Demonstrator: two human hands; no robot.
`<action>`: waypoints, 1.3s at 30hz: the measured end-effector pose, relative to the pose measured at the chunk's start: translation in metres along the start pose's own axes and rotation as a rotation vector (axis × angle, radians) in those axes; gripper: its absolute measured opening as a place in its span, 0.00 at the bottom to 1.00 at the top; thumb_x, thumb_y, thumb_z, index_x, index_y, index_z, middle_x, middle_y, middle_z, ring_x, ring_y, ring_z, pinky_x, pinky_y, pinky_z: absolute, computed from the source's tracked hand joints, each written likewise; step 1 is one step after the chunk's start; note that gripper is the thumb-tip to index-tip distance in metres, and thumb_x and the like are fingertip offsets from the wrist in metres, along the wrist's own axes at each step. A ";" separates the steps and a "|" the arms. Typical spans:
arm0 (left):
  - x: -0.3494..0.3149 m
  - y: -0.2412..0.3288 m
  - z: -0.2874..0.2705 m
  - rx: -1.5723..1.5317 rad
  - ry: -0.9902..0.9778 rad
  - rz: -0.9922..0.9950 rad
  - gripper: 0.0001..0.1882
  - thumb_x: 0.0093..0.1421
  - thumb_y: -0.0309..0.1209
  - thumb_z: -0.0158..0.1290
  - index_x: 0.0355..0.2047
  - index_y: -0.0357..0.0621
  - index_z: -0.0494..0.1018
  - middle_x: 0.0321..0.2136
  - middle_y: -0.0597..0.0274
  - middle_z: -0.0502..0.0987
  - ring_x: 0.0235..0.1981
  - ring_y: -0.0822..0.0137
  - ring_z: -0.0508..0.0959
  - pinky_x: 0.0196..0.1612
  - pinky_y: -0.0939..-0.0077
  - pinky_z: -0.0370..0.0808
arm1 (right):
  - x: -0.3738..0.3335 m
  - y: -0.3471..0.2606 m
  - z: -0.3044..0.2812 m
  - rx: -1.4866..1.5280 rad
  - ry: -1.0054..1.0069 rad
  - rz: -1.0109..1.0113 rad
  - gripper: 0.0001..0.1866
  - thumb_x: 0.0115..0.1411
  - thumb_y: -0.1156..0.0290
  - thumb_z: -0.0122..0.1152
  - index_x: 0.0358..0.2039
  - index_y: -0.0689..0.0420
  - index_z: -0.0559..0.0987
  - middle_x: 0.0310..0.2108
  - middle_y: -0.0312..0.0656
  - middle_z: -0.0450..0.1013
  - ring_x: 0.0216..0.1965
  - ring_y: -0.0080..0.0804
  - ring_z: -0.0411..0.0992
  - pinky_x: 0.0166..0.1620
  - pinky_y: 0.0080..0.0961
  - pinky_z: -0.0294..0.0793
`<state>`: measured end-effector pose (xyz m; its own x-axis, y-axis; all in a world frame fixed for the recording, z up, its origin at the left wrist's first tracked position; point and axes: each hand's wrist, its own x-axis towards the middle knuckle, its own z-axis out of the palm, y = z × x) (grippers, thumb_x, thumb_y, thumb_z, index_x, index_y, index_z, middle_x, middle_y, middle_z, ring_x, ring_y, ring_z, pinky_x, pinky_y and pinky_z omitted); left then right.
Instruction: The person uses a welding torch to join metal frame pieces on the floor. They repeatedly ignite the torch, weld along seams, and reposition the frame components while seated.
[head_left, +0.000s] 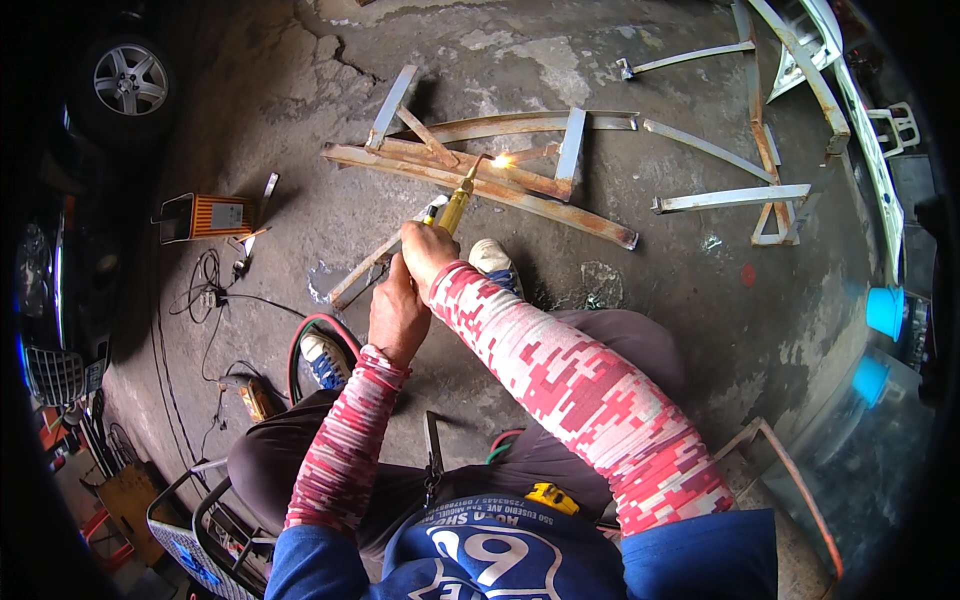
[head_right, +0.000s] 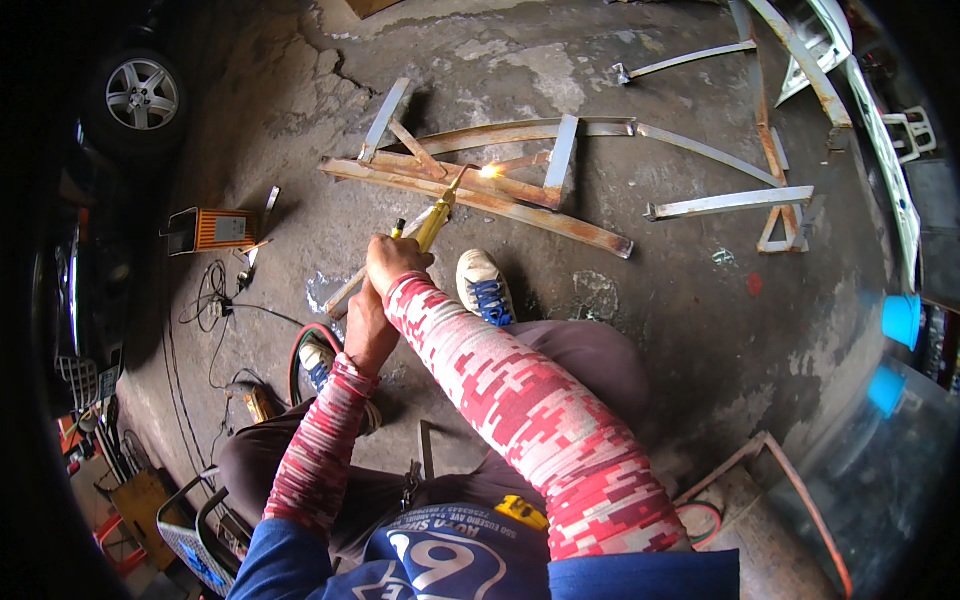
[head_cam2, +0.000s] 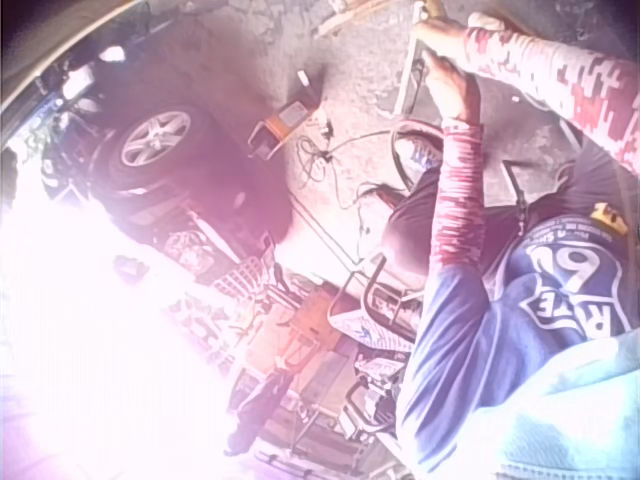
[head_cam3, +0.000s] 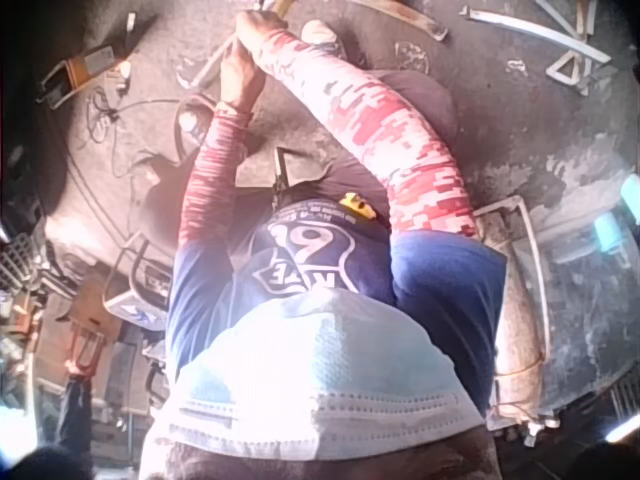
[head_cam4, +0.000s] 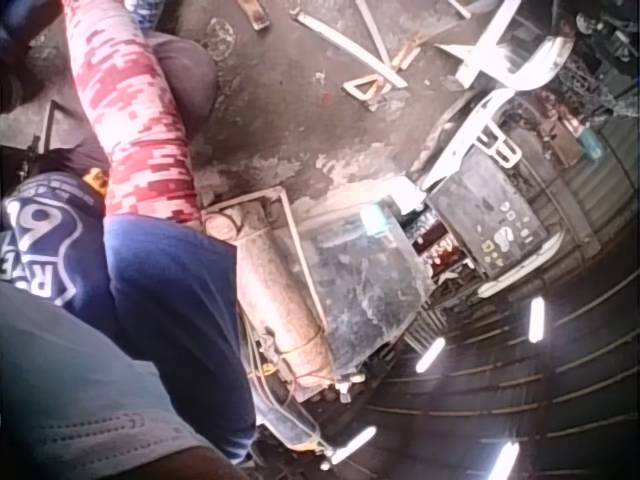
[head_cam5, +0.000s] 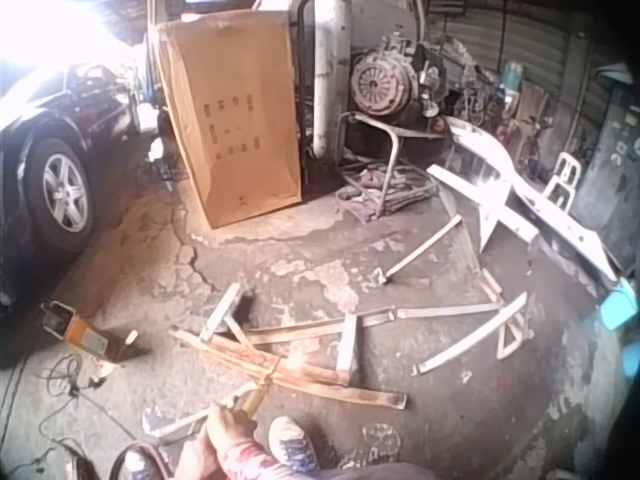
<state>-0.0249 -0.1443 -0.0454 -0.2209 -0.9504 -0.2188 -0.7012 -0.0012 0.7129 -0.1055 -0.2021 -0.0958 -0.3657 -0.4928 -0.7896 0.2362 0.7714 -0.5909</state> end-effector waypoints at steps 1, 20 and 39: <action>0.000 0.000 0.000 0.002 0.001 0.004 0.17 0.66 0.38 0.56 0.47 0.38 0.69 0.33 0.30 0.80 0.39 0.30 0.80 0.39 0.44 0.77 | 0.001 0.001 -0.001 -0.026 -0.049 -0.047 0.25 0.61 0.56 0.53 0.41 0.70 0.80 0.43 0.59 0.78 0.44 0.49 0.78 0.47 0.44 0.76; 0.001 -0.004 0.003 0.009 0.000 -0.020 0.17 0.66 0.38 0.56 0.46 0.39 0.69 0.32 0.30 0.80 0.39 0.30 0.81 0.38 0.43 0.77 | 0.006 0.004 -0.007 -0.184 -0.161 -0.181 0.25 0.64 0.56 0.47 0.42 0.68 0.80 0.43 0.59 0.78 0.45 0.52 0.77 0.49 0.43 0.74; 0.001 -0.005 0.002 0.012 -0.006 -0.017 0.18 0.67 0.40 0.56 0.48 0.39 0.69 0.34 0.31 0.80 0.40 0.31 0.81 0.40 0.45 0.77 | 0.003 0.005 -0.002 -0.149 -0.090 -0.108 0.26 0.66 0.57 0.41 0.40 0.67 0.80 0.45 0.62 0.78 0.49 0.57 0.76 0.53 0.45 0.72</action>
<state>-0.0232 -0.1444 -0.0507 -0.2127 -0.9485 -0.2347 -0.7128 -0.0137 0.7013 -0.1071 -0.1990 -0.1003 -0.2985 -0.6045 -0.7385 0.0615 0.7600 -0.6470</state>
